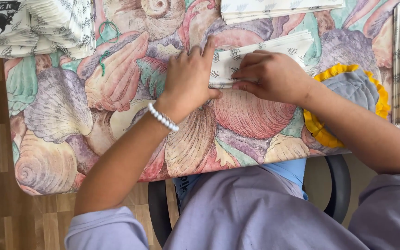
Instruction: Folding and stacking printed paper napkins and securing them with a rubber band.
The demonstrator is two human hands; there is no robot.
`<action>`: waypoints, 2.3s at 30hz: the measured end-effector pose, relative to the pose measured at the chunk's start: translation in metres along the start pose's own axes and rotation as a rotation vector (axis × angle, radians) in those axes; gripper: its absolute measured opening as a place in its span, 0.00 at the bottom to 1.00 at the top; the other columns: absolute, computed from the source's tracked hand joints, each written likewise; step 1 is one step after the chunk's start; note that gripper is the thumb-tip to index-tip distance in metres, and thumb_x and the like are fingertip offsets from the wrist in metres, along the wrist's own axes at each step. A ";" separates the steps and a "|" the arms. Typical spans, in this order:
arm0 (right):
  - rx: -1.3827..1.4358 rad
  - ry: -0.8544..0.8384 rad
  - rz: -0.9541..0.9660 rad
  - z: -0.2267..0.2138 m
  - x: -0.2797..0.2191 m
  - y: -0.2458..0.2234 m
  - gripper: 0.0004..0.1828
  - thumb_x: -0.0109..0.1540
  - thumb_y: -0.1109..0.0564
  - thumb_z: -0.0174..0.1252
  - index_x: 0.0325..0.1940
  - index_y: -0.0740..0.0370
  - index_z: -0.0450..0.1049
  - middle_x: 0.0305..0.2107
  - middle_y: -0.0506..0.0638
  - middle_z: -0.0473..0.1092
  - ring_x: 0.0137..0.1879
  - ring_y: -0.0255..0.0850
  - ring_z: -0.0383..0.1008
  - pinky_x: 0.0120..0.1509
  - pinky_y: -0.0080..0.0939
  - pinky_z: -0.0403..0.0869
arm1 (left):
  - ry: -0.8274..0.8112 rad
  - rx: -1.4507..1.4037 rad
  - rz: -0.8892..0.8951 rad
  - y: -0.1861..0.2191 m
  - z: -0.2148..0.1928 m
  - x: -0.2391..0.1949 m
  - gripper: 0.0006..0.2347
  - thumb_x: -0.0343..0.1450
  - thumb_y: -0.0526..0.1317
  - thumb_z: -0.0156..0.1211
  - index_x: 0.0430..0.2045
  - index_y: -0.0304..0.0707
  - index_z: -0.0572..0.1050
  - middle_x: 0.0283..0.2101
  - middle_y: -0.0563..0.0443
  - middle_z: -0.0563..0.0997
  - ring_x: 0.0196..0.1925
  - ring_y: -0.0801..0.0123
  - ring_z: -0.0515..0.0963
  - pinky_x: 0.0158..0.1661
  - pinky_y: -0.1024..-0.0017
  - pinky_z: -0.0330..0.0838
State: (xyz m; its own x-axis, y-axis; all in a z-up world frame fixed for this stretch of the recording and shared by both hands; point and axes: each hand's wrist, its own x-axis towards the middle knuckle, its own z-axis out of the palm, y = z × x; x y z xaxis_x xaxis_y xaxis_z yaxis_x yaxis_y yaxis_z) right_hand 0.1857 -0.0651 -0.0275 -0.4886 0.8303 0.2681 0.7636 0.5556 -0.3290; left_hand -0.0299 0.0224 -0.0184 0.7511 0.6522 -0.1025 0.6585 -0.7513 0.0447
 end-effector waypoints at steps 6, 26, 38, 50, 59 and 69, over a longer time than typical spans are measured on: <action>-0.314 -0.255 0.124 -0.037 0.014 0.014 0.81 0.39 0.21 0.69 0.83 0.65 0.44 0.71 0.71 0.55 0.75 0.65 0.55 0.80 0.60 0.48 | -0.007 0.056 0.017 -0.007 0.008 0.024 0.36 0.50 0.65 0.82 0.42 0.39 0.78 0.45 0.45 0.76 0.36 0.60 0.80 0.32 0.62 0.79; -0.257 -0.091 0.051 -0.044 -0.007 0.003 0.52 0.51 0.34 0.72 0.74 0.58 0.64 0.59 0.58 0.65 0.58 0.53 0.69 0.53 0.54 0.73 | -0.167 -0.179 -0.020 -0.013 -0.015 0.018 0.25 0.49 0.43 0.88 0.33 0.30 0.79 0.35 0.44 0.81 0.39 0.56 0.83 0.38 0.62 0.82; -0.420 0.055 -0.116 0.022 -0.020 -0.008 0.07 0.68 0.58 0.57 0.48 0.52 0.80 0.34 0.43 0.70 0.41 0.39 0.75 0.37 0.38 0.77 | 0.315 -0.072 0.171 0.026 0.008 -0.046 0.28 0.66 0.27 0.63 0.63 0.33 0.65 0.59 0.33 0.69 0.62 0.47 0.68 0.63 0.46 0.59; -0.302 0.065 -0.086 -0.015 -0.074 0.021 0.11 0.72 0.58 0.53 0.50 0.61 0.81 0.31 0.51 0.69 0.40 0.45 0.76 0.43 0.42 0.76 | 0.358 0.074 0.246 0.033 0.043 -0.052 0.22 0.72 0.40 0.57 0.64 0.42 0.70 0.42 0.41 0.74 0.43 0.52 0.77 0.50 0.49 0.75; -0.281 0.061 -0.213 -0.017 -0.060 0.017 0.10 0.70 0.60 0.51 0.47 0.61 0.78 0.34 0.51 0.68 0.40 0.44 0.74 0.44 0.42 0.75 | 0.247 0.168 0.193 0.050 0.015 -0.052 0.27 0.70 0.43 0.57 0.68 0.54 0.66 0.41 0.41 0.72 0.41 0.50 0.76 0.47 0.47 0.77; -0.234 0.006 -0.116 -0.033 -0.069 0.015 0.12 0.66 0.63 0.55 0.51 0.61 0.81 0.32 0.55 0.77 0.39 0.43 0.80 0.44 0.39 0.78 | 0.172 0.180 0.160 0.060 0.007 -0.052 0.28 0.70 0.43 0.56 0.70 0.56 0.64 0.43 0.35 0.74 0.43 0.47 0.77 0.51 0.43 0.77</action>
State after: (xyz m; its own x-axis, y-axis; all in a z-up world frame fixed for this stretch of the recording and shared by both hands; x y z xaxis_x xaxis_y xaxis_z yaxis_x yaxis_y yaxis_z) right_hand 0.2451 -0.1154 -0.0211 -0.5765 0.7609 0.2978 0.7797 0.6212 -0.0780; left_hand -0.0297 -0.0576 -0.0177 0.8519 0.5199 0.0626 0.5235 -0.8418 -0.1319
